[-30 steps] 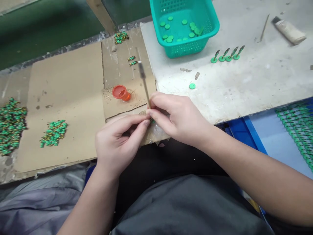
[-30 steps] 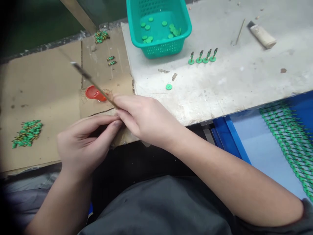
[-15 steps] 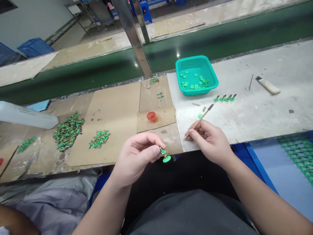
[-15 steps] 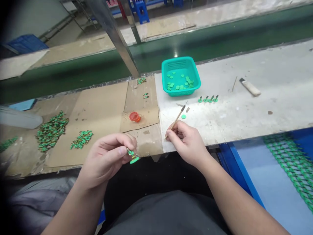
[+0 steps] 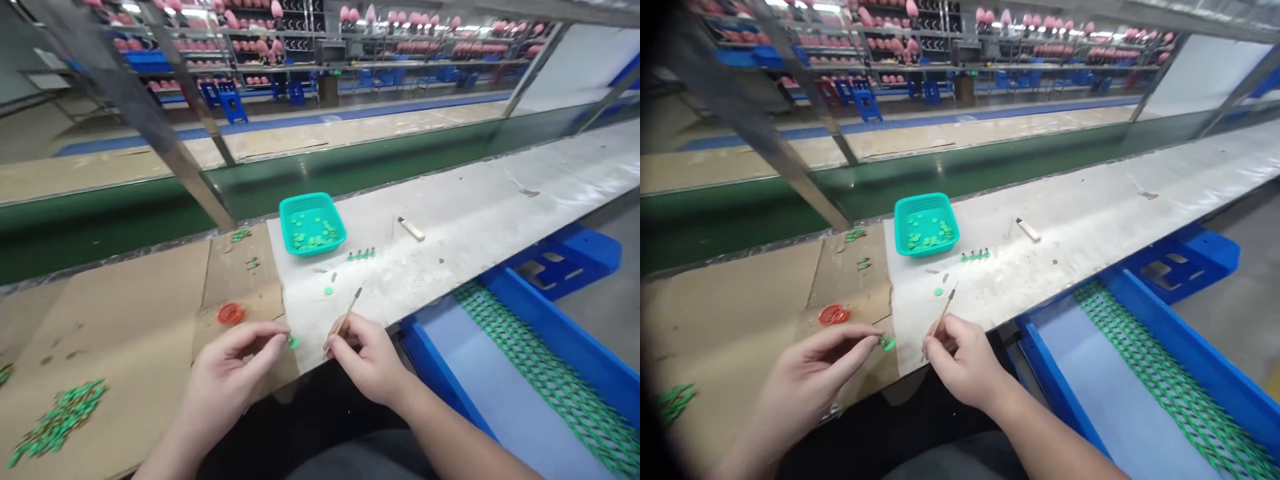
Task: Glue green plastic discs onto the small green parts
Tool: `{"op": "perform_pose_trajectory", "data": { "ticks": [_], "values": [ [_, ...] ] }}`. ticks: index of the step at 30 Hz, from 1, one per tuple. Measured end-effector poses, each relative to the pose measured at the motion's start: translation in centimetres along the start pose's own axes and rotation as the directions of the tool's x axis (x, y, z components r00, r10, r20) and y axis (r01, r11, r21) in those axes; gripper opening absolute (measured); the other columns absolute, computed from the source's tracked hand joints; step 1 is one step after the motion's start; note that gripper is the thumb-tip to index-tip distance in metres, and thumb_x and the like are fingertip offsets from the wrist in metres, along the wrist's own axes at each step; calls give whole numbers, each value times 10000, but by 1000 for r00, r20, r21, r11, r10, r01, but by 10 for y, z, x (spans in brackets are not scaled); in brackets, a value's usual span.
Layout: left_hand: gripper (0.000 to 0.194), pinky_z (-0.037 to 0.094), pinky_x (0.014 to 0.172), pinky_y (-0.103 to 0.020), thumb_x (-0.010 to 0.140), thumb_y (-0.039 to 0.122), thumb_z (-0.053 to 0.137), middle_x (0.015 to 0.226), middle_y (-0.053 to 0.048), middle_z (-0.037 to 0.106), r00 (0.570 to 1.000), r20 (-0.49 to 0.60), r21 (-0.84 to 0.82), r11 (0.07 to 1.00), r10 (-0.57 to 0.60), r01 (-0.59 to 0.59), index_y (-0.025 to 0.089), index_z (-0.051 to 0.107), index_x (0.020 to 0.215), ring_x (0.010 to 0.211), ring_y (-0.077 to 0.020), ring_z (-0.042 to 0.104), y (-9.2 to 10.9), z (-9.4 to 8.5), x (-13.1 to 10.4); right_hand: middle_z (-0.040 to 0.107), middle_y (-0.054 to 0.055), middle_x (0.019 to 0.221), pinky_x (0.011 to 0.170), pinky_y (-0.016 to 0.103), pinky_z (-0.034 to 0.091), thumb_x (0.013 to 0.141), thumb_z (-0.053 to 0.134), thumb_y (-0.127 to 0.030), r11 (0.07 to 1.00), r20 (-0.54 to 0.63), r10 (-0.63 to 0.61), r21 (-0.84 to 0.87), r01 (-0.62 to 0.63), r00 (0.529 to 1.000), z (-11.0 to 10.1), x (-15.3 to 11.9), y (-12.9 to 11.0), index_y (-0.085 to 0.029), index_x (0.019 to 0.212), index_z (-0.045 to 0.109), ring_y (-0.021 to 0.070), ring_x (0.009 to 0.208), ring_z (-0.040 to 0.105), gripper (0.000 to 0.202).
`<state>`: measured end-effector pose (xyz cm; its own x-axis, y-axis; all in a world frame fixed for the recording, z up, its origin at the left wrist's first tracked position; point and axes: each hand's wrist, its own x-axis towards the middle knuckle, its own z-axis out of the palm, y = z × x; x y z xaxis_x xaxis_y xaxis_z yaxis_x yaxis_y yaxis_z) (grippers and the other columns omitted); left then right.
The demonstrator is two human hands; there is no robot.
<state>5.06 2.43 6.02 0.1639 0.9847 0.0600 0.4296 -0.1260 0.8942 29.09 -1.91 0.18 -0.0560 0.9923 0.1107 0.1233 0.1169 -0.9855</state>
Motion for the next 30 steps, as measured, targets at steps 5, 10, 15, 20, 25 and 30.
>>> {"op": "perform_pose_trajectory", "data": {
  "ticks": [5, 10, 15, 20, 25, 30],
  "values": [
    [312, 674, 896, -364, 1000, 528, 751, 1118, -84, 896, 996, 13, 150, 985, 87, -88, 254, 897, 982, 1010, -267, 833, 6, 70, 70, 756, -7, 770, 691, 284, 552, 1060, 659, -310, 995, -81, 77, -51, -82, 994, -48, -18, -6, -249, 911, 680, 178, 719, 733, 162],
    [310, 642, 1130, -526, 1121, 490, 764, 1263, -95, 826, 996, -6, 289, 954, 89, -84, 195, 811, 1206, 1186, -261, 785, 13, 124, 126, 710, -20, 747, 696, 288, 514, 1065, 654, -341, 993, -159, 87, -70, -99, 983, -77, -21, -4, -251, 883, 641, 168, 699, 676, 203],
    [300, 629, 1179, -556, 1123, 462, 776, 1376, -109, 793, 998, -12, 313, 949, 56, -49, 199, 793, 1266, 1289, -283, 760, 15, 136, 142, 714, -22, 741, 689, 284, 506, 1071, 645, -338, 991, -188, 80, -86, -98, 979, -91, -21, -2, -248, 891, 644, 163, 689, 672, 201],
    [406, 525, 1310, -635, 1122, 532, 716, 1499, -159, 790, 1000, -14, 185, 982, 26, -23, 215, 826, 1352, 1433, -349, 727, 23, 121, 117, 672, -33, 721, 652, 274, 487, 1084, 626, -297, 990, -173, 29, -130, -52, 985, -95, -13, -6, -252, 888, 636, 156, 668, 641, 201],
    [647, 649, 1203, -531, 1011, 740, 689, 1439, -150, 850, 979, 203, -68, 997, -11, 26, 250, 880, 1389, 1354, -376, 806, 36, 102, 54, 689, -19, 789, 664, 284, 496, 1095, 633, -239, 967, -6, -93, -238, 89, 996, -63, -1, -18, -257, 879, 643, 169, 711, 650, 216],
    [704, 641, 1236, -539, 1021, 845, 639, 1455, -169, 843, 978, 192, -218, 968, -82, 124, 233, 938, 1201, 1424, -399, 775, 25, 69, 23, 783, 12, 883, 793, 310, 575, 1060, 810, -277, 882, 193, -159, -413, 227, 968, -71, 41, -21, -250, 930, 770, 202, 832, 728, 138]
  ]
}}
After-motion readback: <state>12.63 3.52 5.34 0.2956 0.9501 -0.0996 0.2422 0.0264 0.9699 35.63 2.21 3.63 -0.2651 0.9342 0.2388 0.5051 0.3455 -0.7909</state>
